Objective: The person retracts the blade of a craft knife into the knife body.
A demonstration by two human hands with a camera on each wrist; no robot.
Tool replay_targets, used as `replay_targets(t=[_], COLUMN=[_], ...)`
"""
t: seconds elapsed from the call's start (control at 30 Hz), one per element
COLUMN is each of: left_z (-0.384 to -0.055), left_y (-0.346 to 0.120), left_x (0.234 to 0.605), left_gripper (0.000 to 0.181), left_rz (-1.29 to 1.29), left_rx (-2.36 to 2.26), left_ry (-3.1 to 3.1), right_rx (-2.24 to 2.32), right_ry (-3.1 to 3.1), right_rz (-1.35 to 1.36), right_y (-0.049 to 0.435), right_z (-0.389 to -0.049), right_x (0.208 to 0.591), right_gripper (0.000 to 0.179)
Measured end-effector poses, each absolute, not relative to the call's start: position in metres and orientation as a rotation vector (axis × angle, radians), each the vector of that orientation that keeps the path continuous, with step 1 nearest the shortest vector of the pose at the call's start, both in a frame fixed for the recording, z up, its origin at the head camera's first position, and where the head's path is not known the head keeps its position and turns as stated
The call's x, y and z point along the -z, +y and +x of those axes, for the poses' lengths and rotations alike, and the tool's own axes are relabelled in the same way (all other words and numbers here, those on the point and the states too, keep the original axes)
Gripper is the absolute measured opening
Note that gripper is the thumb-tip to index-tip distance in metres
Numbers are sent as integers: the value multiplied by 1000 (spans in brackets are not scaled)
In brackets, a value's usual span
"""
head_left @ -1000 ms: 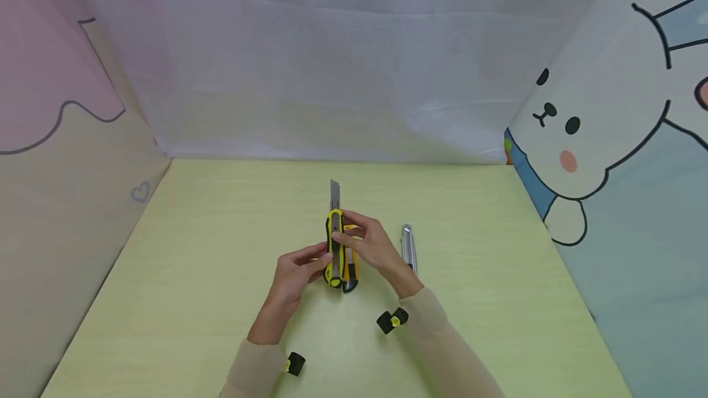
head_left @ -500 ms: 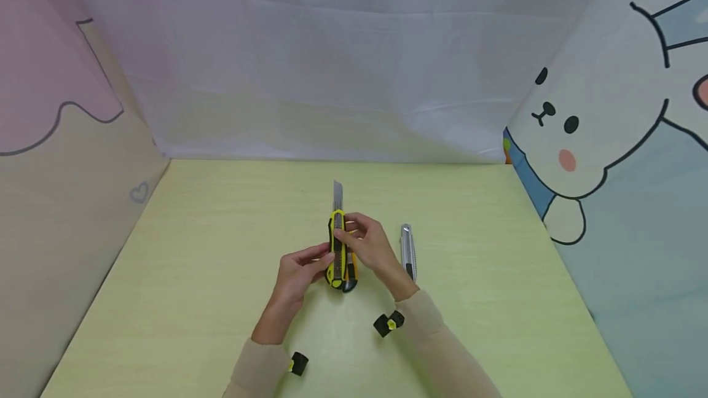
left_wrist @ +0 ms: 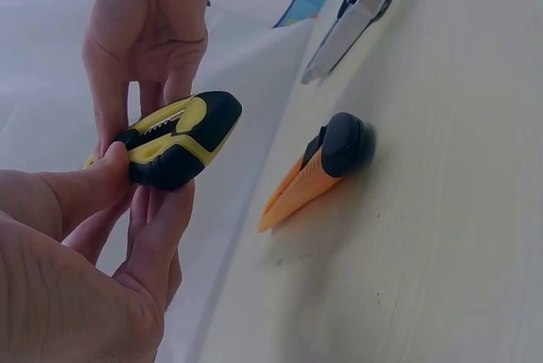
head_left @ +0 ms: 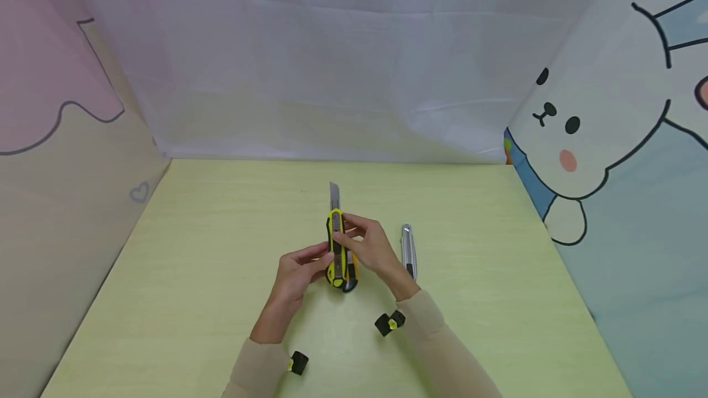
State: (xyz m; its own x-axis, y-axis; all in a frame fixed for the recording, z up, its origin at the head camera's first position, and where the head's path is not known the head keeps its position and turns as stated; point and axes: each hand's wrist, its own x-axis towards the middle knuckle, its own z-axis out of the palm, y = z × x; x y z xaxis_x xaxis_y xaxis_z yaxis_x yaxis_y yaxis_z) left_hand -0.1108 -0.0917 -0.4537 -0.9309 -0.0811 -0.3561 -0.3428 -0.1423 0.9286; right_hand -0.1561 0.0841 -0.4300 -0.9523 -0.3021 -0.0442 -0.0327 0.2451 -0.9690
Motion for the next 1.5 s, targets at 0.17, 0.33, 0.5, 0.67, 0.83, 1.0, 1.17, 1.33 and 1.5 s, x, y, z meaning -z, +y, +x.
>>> replay_targets(t=[0.17,0.33,0.5,0.67,0.83,1.0,1.17,1.33,1.5], left_z=[-111,-111,-112,-112,-113,-114,-114,-115,-115], left_y=[-92,-93,-93,-94,-95,-95,-95,-94,-94], left_x=[453,452,452,453,453,452,452,452,452], left_gripper=[31,31,31,32,32,32,31,31,31], left_rz=[-491,-493,-481,-488,-478,-472,-490,-513,-527], left_rx=[-2196,-2191,-2195,-2208,-2208,-2208,-2204,-2195,-2188], left_ry=[1926,1933,1930,1924,1928,1937,1945,1962,1961], right_rx=[1771,1742,1734,1729,1722,1724,1724,1756,1779], right_ry=[2293,2291,2292,2274,2248,2246,2265,2270,2238], right_rz=[-328,-294,-302,-359,-341,-332,-349,-319,-296], right_y=[84,83,85,86,85,85,85,83,83], right_z=[-156,-155,-155,-155,-155,-154,-152,-149,-147], right_x=[430,431,431,430,430,432,433,437,440], right_gripper=[51,60,62,63,67,70,70,65,62])
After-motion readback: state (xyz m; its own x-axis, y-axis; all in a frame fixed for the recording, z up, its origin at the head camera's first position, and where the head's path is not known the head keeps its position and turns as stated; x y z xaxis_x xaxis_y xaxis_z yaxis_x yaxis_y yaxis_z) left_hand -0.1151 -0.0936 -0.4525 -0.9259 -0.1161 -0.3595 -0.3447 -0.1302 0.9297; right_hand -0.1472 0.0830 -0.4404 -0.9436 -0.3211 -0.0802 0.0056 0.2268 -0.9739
